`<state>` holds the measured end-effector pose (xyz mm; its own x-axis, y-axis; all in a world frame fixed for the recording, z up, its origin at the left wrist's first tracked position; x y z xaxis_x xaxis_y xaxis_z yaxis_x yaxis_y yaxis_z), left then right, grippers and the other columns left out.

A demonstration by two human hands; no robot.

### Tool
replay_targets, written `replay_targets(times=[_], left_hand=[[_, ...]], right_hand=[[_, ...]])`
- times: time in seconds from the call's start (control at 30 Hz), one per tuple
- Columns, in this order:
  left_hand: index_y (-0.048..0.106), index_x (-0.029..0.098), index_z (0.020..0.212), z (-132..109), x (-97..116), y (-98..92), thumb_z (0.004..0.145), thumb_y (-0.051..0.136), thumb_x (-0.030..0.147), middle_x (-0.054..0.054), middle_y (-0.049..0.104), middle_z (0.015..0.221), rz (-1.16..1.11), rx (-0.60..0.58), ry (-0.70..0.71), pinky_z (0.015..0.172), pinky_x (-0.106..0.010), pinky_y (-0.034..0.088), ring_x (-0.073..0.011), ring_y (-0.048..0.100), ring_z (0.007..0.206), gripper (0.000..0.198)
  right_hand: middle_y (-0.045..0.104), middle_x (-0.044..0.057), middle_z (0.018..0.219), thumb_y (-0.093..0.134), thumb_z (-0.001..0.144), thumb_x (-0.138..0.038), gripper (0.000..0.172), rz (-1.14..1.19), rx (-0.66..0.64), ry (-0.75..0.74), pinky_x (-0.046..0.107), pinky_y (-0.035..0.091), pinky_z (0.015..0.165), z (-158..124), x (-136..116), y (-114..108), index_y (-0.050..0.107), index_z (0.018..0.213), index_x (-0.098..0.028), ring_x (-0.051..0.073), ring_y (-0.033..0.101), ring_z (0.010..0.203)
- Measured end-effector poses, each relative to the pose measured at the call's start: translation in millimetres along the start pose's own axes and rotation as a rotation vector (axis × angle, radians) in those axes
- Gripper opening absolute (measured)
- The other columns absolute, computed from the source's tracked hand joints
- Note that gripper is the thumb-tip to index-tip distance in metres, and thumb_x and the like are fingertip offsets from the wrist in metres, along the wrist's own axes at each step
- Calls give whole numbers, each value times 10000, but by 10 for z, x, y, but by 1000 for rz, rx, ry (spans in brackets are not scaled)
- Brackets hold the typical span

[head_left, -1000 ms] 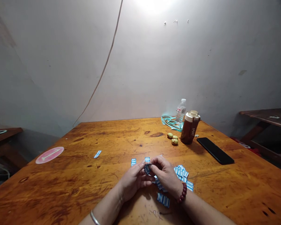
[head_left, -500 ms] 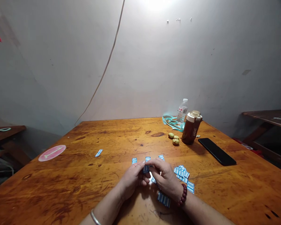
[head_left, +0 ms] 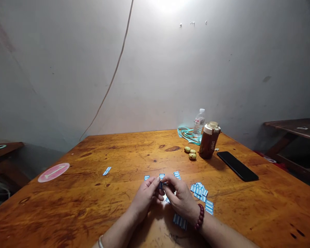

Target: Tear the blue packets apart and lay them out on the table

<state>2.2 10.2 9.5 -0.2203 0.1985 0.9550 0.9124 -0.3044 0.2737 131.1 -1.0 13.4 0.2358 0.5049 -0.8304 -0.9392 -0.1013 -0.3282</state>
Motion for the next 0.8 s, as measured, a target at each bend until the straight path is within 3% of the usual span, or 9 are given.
replay_targets(times=[0.23,0.47,0.63,0.8], left_hand=[[504,144,743,-1,7,-3,760,468,425,6,540,570,-96,12,-61,443,-155,369,-64,503,473,284],[513,148,796,12,11,2,753,477,427,-3,558,630,-94,-13,-80,483,-172,390,-70,522,508,285],[531,144,794,27,-23,-14,747,484,439,-1,544,651,-74,-14,-45,501,-180,387,-64,503,518,303],[562,143,862,0,4,-14,762,475,424,-16,551,708,59,-28,13,509,-171,370,-65,502,560,311]], right_hand=[[555,-11,701,420,807,-164,132,-17,-9,10,210,386,603,4,-26,-29,507,899,-201,99,501,629],[551,-8,681,393,824,-225,128,114,5,157,204,393,550,28,9,-28,503,869,-178,100,499,593],[558,3,684,392,823,-254,174,93,16,196,215,379,560,14,46,-19,545,817,-171,106,487,603],[496,-19,613,409,809,-292,200,234,39,280,202,341,466,33,81,-46,546,862,-157,82,428,491]])
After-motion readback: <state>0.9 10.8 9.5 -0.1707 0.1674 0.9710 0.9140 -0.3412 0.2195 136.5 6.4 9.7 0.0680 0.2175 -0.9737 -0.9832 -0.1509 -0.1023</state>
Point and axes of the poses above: each hand's wrist, its own z-axis towards the middle knuckle, its own y-axis out of the palm, x = y × z, the point moved 1 cm from there along z, towards the middle knuckle
